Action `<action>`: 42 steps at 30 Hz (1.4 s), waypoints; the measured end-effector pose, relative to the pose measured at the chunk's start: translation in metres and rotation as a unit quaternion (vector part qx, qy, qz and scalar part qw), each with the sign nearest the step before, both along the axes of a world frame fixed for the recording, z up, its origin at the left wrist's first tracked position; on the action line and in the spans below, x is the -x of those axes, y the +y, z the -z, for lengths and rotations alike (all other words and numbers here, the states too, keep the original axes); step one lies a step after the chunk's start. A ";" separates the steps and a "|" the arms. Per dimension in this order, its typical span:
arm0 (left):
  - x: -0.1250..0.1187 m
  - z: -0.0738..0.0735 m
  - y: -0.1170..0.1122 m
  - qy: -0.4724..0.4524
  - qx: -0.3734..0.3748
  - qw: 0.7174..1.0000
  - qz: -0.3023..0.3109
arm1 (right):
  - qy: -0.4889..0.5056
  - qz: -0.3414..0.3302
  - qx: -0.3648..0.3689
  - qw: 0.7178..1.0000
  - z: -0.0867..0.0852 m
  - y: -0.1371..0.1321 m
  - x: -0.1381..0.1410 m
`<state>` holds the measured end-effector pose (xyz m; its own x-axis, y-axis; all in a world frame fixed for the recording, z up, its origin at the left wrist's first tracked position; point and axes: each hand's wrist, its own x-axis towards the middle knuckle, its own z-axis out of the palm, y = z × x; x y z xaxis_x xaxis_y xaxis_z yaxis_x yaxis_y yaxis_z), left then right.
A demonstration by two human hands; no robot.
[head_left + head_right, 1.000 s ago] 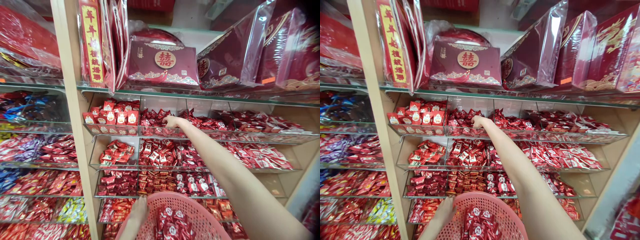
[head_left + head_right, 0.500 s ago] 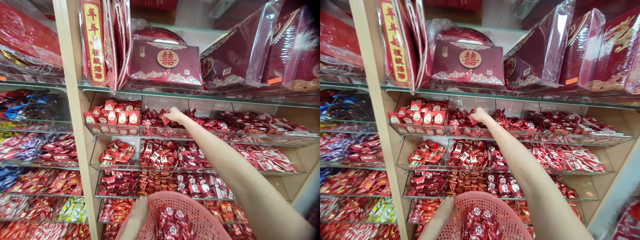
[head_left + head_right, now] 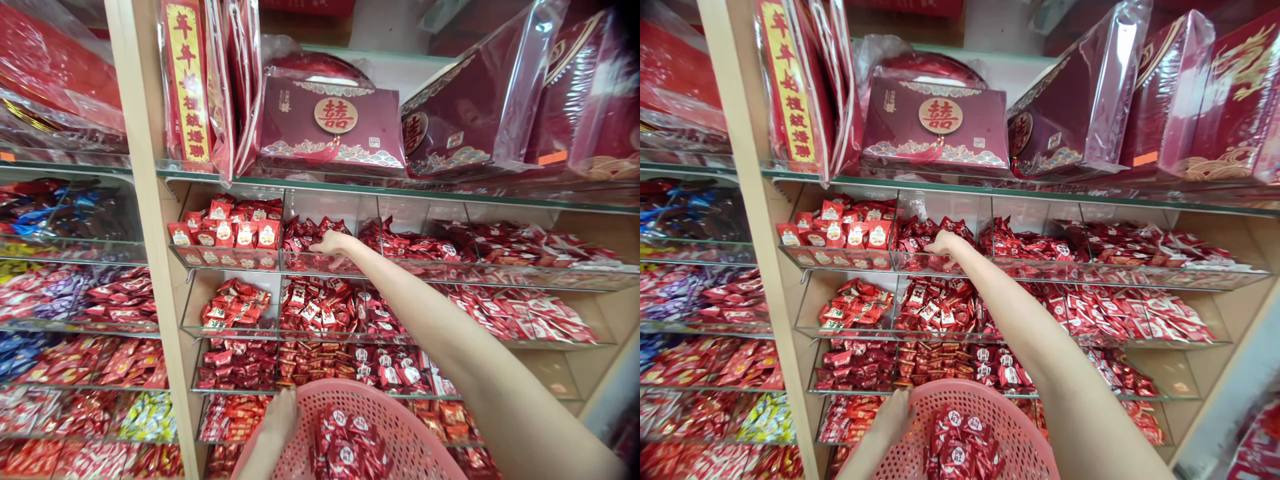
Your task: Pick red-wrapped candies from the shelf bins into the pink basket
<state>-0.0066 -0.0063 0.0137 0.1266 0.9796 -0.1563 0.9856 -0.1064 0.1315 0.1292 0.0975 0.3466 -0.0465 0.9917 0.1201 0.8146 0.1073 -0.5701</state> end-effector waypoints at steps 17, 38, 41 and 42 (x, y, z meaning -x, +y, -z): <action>0.000 -0.004 0.000 0.008 0.001 1.000 0.015 | -0.169 0.035 0.177 0.969 -0.008 0.016 0.008; 0.002 0.002 -0.001 -0.010 -0.009 1.000 0.020 | -0.006 -0.216 -0.125 0.968 -0.014 -0.133 -0.060; 0.000 0.003 -0.002 -0.012 -0.012 1.000 0.020 | -0.065 -0.316 -0.036 0.946 0.060 -0.153 -0.069; 0.000 0.003 -0.003 -0.012 -0.012 1.000 0.017 | -0.084 -0.342 -0.001 0.936 0.091 -0.151 -0.072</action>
<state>-0.0064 -0.0092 0.0112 0.1635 0.9780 -0.1299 0.9779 -0.1433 0.1523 0.2008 -0.0538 0.2553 -0.6882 0.7233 0.0567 0.6333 0.6370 -0.4396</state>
